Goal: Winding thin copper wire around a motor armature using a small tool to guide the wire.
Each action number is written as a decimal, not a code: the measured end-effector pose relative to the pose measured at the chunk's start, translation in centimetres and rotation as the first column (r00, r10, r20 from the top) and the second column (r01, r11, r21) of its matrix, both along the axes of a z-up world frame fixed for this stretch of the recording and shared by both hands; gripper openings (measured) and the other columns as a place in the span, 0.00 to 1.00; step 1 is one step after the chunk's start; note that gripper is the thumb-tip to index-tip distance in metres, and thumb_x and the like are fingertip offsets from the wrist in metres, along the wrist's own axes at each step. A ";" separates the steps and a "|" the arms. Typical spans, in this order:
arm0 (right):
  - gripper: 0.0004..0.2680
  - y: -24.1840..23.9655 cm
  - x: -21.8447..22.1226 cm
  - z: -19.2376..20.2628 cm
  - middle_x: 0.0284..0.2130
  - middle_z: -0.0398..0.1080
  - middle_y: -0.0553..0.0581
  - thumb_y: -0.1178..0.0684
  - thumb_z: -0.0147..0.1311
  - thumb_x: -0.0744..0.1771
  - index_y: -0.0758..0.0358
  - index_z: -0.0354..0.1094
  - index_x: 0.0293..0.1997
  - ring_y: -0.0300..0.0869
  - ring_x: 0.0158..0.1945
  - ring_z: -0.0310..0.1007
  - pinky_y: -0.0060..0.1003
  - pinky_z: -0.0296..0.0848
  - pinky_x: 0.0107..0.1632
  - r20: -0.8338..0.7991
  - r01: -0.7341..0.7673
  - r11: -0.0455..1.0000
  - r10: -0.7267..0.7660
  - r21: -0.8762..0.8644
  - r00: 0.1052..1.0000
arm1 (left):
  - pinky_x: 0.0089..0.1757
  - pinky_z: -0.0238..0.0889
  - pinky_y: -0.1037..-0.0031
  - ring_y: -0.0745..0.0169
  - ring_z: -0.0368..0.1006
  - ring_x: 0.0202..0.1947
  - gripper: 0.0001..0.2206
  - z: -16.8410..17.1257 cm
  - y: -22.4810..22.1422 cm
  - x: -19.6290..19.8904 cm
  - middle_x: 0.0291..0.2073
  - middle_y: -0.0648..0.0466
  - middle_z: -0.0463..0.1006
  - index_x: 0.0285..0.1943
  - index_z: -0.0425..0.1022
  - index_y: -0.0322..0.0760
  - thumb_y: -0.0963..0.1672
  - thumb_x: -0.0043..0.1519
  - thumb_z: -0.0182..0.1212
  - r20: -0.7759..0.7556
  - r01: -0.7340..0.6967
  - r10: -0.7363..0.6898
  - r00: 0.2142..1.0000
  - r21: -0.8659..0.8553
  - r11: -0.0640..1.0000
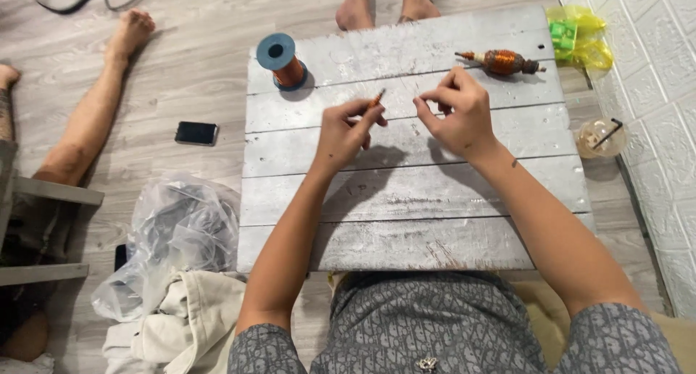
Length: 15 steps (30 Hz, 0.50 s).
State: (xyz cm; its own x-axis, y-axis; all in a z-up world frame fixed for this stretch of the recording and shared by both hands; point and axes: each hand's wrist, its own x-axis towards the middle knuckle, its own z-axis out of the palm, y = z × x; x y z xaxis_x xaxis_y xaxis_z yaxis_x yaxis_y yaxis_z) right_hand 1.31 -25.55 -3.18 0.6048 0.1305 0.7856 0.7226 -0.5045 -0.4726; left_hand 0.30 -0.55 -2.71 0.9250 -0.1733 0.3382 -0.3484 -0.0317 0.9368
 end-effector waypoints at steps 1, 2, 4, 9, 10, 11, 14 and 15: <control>0.05 0.0 -0.2 0.3 0.31 0.67 0.58 0.60 0.74 0.70 0.68 0.82 0.38 0.43 0.24 0.70 0.35 0.68 0.26 0.010 -0.003 1.000 0.003 0.003 1.000 | 0.19 0.65 0.75 0.63 0.73 0.12 0.07 0.1 -0.1 -0.2 0.30 0.45 0.87 0.50 0.87 0.30 0.42 0.73 0.69 0.010 -0.003 0.003 1.000 0.003 1.000; 0.06 0.1 -0.4 0.7 0.31 0.65 0.56 0.59 0.72 0.71 0.66 0.82 0.37 0.42 0.23 0.69 0.35 0.67 0.25 0.044 0.003 1.000 -0.003 -0.008 0.999 | 0.19 0.66 0.75 0.63 0.74 0.12 0.06 0.2 -0.3 -0.4 0.29 0.45 0.87 0.50 0.87 0.30 0.41 0.72 0.69 0.026 0.026 -0.026 0.999 0.024 0.999; 0.07 -0.1 -0.6 1.4 0.31 0.64 0.54 0.59 0.69 0.72 0.64 0.81 0.35 0.41 0.22 0.68 0.35 0.66 0.25 0.088 0.006 1.000 -0.005 -0.014 0.996 | 0.20 0.67 0.75 0.62 0.74 0.12 0.06 0.3 -0.5 -0.9 0.29 0.44 0.87 0.50 0.87 0.30 0.41 0.72 0.69 0.050 0.050 -0.052 0.997 0.052 0.997; 0.08 -1.4 0.1 1.9 0.42 0.58 0.58 0.58 0.69 0.74 0.69 0.81 0.38 0.46 0.22 0.69 0.38 0.70 0.26 0.126 0.009 0.999 -0.005 -0.036 0.992 | 0.19 0.66 0.75 0.63 0.74 0.12 0.07 0.6 -0.8 -1.2 0.29 0.42 0.87 0.53 0.86 0.26 0.39 0.72 0.67 0.076 0.096 -0.104 0.992 0.108 0.990; 0.08 -1.4 0.1 1.7 0.42 0.58 0.58 0.58 0.69 0.74 0.69 0.81 0.38 0.46 0.22 0.69 0.38 0.70 0.26 0.133 0.008 0.999 -0.003 -0.034 0.991 | 0.19 0.66 0.75 0.63 0.74 0.12 0.07 0.6 -0.8 -1.2 0.29 0.42 0.87 0.53 0.86 0.26 0.39 0.72 0.67 0.083 0.093 -0.103 0.991 0.110 0.990; 0.08 -1.5 0.2 1.5 0.42 0.59 0.57 0.56 0.67 0.74 0.69 0.81 0.38 0.47 0.23 0.71 0.39 0.72 0.25 0.088 0.014 0.999 -0.010 -0.049 0.996 | 0.19 0.67 0.75 0.63 0.74 0.12 0.07 0.5 -0.8 -1.1 0.29 0.43 0.87 0.53 0.86 0.26 0.39 0.72 0.67 0.091 0.083 -0.093 0.992 0.108 0.991; 0.08 -1.7 0.2 1.1 0.35 0.64 0.57 0.55 0.65 0.75 0.67 0.81 0.41 0.49 0.26 0.75 0.37 0.73 0.25 -0.009 -0.016 0.998 0.016 -0.053 1.000 | 0.19 0.67 0.76 0.64 0.74 0.12 0.07 0.2 -0.6 -1.0 0.28 0.44 0.87 0.52 0.86 0.27 0.41 0.74 0.66 0.074 0.061 -0.065 0.995 0.046 0.997; 0.07 -1.7 0.8 1.3 0.29 0.68 0.58 0.55 0.64 0.76 0.66 0.81 0.43 0.51 0.28 0.77 0.34 0.73 0.24 -0.053 -0.049 0.998 0.046 -0.039 0.998 | 0.18 0.66 0.76 0.65 0.73 0.12 0.09 0.5 -0.4 -0.4 0.28 0.46 0.86 0.51 0.86 0.28 0.42 0.75 0.65 0.055 0.052 -0.052 0.997 -0.012 0.999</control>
